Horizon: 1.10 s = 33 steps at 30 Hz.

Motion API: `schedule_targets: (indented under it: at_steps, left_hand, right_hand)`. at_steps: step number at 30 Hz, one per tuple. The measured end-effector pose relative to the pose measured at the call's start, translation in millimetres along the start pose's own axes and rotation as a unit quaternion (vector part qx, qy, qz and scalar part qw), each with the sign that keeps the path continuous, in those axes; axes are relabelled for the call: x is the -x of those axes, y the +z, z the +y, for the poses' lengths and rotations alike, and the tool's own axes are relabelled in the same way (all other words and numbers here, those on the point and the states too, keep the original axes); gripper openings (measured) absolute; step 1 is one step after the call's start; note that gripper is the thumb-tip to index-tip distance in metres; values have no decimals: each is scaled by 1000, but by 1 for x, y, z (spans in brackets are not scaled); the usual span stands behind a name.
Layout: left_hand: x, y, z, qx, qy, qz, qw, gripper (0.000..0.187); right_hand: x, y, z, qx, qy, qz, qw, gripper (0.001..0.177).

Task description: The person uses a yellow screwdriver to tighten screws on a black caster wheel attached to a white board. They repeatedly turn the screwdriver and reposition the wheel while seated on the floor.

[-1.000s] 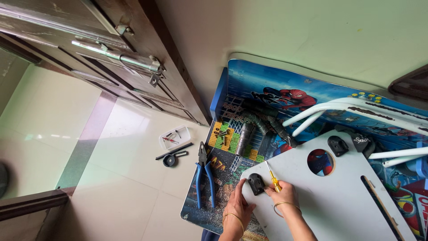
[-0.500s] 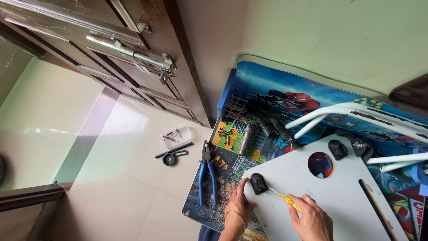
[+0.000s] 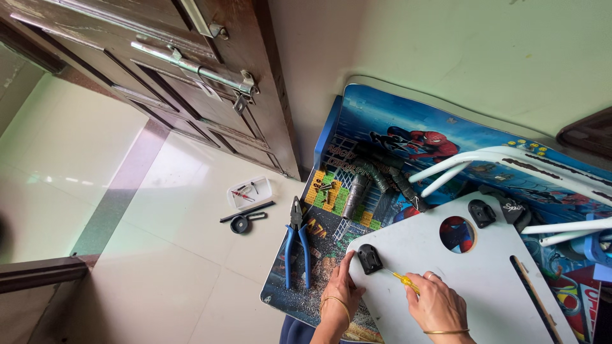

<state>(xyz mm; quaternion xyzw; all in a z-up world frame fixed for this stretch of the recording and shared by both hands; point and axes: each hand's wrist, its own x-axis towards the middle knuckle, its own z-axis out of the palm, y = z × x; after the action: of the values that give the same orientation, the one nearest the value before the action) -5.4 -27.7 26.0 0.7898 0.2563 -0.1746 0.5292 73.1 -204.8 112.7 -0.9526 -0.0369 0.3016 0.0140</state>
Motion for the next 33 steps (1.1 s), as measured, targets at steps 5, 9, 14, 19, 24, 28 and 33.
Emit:
schedule_targets:
  at_steps: [5,9,14,19,24,28,33]
  left_hand:
    - [0,0,-3,-2,-5,-5,1000,97]
    - [1,-1,-1,-7,-10,-11,1000,97]
    - [2,-4,0,-4,-14,-15,1000,96]
    - [0,-1,-6,17,11,-8,1000,100]
    - [-1,1,-16,41,9,-18,999,100]
    - [-2,2,-18,58,15,-15,998,99]
    - [-1,0,-16,50,18,-6,999,96]
  right_hand:
    - [0,-2,-2,15,-12,6,1000,33]
    - [-2,-5,-3,40,-13,-15,999,33]
    - [-5,6,2,24,-7,2,1000,30]
    - [-27,41,2,-257,-10,123,959,23]
    - [-50,86,-18,-385,-21,153,910,28]
    - [-58,102,-20,-318,-76,228,917,26]
    - [-68,101,-13,-303,-48,174,936,21]
